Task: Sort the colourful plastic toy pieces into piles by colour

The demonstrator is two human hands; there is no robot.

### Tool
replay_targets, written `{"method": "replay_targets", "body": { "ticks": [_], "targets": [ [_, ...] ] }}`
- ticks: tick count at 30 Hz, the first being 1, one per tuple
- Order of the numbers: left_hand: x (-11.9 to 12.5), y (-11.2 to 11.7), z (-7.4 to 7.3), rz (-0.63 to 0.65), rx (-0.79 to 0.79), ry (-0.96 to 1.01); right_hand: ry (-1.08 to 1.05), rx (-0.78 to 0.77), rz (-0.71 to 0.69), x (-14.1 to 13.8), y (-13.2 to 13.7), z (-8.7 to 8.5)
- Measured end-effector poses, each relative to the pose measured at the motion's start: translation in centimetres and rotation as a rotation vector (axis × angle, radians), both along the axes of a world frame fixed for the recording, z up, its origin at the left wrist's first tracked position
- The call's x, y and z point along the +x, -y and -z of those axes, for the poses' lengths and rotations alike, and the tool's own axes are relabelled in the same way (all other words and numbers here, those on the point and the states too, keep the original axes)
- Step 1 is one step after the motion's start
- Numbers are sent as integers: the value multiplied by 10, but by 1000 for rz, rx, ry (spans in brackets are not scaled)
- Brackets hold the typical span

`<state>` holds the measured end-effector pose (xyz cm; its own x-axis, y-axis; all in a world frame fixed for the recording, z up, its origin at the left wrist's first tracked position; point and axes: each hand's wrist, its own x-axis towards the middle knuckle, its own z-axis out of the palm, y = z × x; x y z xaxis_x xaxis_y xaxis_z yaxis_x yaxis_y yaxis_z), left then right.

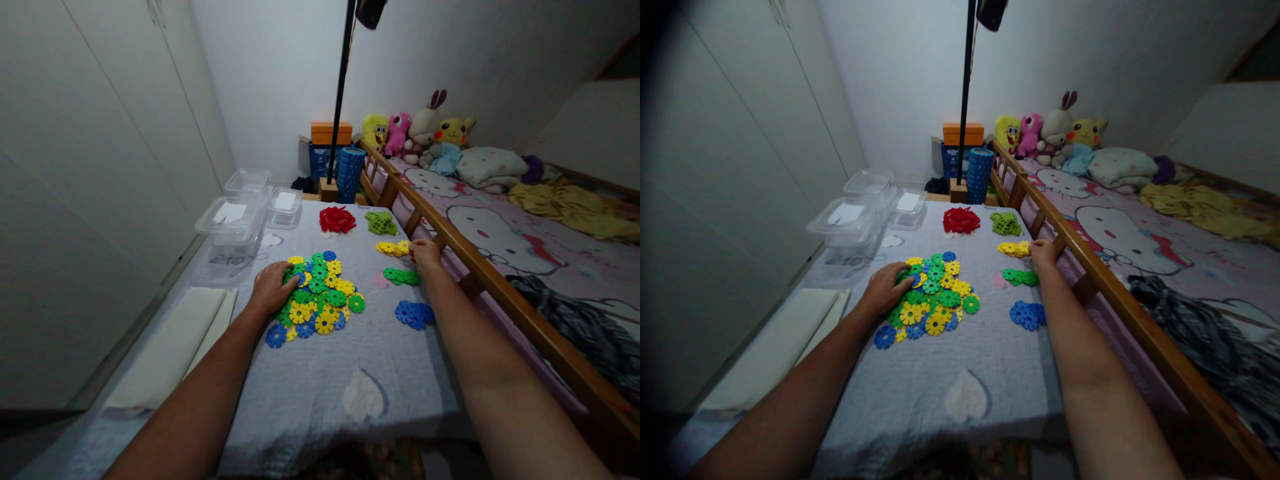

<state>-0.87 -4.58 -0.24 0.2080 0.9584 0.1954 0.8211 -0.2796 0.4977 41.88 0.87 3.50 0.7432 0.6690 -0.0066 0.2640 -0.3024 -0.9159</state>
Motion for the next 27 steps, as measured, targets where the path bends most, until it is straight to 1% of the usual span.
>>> {"method": "replay_targets", "body": {
  "ticks": [5,10,15,18,22,24,25,27],
  "targets": [
    [0,0,1,3,1,6,-37,-36,27,5,-10,9],
    [-1,0,1,-1,1,8,-31,-53,-10,1,-17,17],
    [-1,1,-1,5,-3,9,15,-50,-42,0,-16,23],
    [-1,1,-1,5,-2,10,37,-39,-40,1,-14,23],
    [0,1,-1,1,6,10,66,-12,-41,-1,-13,17],
    [0,1,-1,0,6,11,85,10,-75,-8,-12,13],
    [0,1,-1,0,5,11,99,26,-116,-14,-11,12],
    [0,1,-1,2,4,12,145,54,-250,-30,-7,9]
  ]
}}
